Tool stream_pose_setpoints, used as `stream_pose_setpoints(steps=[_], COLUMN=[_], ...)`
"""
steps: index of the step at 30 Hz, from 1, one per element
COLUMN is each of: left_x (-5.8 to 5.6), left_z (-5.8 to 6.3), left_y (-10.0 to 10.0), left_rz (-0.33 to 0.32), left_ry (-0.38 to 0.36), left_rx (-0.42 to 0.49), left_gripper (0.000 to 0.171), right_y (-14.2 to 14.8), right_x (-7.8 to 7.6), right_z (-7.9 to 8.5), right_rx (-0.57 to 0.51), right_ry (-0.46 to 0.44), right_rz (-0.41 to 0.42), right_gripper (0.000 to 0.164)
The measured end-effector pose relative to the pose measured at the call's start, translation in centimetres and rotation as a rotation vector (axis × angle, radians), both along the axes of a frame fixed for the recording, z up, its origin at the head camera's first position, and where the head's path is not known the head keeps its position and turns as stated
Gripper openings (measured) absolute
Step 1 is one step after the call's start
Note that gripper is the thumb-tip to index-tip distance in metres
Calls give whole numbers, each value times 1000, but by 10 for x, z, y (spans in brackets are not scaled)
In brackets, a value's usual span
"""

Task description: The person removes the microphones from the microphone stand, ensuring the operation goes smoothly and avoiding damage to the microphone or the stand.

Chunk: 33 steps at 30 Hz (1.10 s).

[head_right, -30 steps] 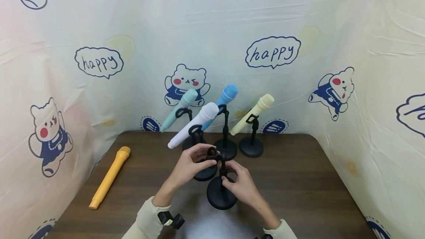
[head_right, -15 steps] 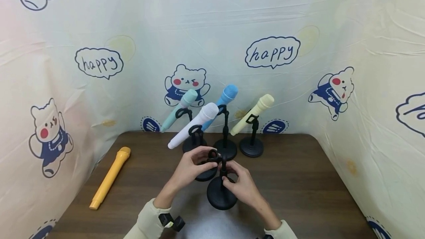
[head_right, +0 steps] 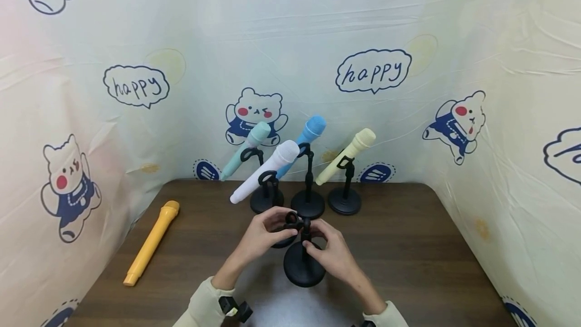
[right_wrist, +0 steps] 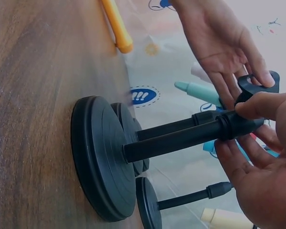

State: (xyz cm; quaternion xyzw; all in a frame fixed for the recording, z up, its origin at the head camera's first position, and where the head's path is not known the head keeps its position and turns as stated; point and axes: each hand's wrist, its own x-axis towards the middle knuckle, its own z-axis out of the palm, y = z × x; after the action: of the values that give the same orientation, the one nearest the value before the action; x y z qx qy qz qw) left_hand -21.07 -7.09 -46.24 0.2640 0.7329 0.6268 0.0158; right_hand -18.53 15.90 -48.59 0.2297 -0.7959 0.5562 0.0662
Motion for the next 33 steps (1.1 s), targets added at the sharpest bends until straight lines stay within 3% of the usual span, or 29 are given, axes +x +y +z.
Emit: stream_pose_setpoints(steps=[7, 20, 26, 30, 33], left_x=[0, -1, -1, -1, -2], left_z=[-5, -9, -9, -9, -9], left_y=[0, 0, 1, 0, 0], left_rz=[-4, 7, 7, 8, 7], left_ry=[-30, -33, -26, -20, -22], left_rx=[-15, -35, -39, -38, -37], left_gripper=[38, 37, 36, 37, 37], right_y=[5, 8, 2, -3, -5], right_x=[1, 0, 0, -1, -2], right_z=[-1, -2, -4, -5, -5], right_rx=[22, -28, 11, 70, 82], right_ry=[-42, 23, 77, 69, 56], right_rz=[27, 45, -62, -157, -182], right_gripper=[40, 37, 31, 32, 32])
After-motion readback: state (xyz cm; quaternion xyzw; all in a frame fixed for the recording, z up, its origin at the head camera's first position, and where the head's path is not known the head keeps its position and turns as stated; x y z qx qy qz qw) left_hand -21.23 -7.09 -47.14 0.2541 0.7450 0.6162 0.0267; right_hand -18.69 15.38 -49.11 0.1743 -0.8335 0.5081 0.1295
